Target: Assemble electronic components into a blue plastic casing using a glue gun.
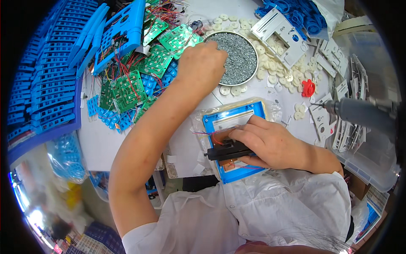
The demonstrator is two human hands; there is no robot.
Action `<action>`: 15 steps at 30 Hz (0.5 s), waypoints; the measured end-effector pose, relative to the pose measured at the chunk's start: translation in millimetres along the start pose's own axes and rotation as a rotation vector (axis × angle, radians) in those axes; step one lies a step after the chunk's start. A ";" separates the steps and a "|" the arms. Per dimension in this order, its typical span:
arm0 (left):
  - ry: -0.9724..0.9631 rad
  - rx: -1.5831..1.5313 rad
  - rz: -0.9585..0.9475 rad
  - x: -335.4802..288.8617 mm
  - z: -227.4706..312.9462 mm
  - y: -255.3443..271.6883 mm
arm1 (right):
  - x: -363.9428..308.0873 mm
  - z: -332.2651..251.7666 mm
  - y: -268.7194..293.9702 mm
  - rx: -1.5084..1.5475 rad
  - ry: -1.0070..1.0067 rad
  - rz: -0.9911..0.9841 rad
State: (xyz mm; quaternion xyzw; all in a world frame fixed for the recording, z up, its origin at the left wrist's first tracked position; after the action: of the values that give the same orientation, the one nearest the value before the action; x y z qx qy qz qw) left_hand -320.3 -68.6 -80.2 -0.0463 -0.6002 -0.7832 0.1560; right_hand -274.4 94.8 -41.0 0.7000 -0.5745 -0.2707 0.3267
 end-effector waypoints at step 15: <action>0.149 -0.581 -0.096 -11.3 15.6 27.9 | -74.9 15.8 172.0 0.028 0.063 1.306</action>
State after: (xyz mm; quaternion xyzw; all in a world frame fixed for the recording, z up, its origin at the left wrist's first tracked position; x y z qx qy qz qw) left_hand -303.1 -58.0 -53.0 -0.0030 -0.3395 -0.9297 0.1426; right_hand -408.7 144.3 81.3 0.2187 -0.8752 0.0115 0.4314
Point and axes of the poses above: each hand's wrist, its own x-axis towards the middle knuckle, its own y-axis out of the back of the hand, z = x × y, the point moved 9 cm from there along x, towards the middle knuckle, and after that the axes turned 1 degree about -z, right-handed, at the moved point
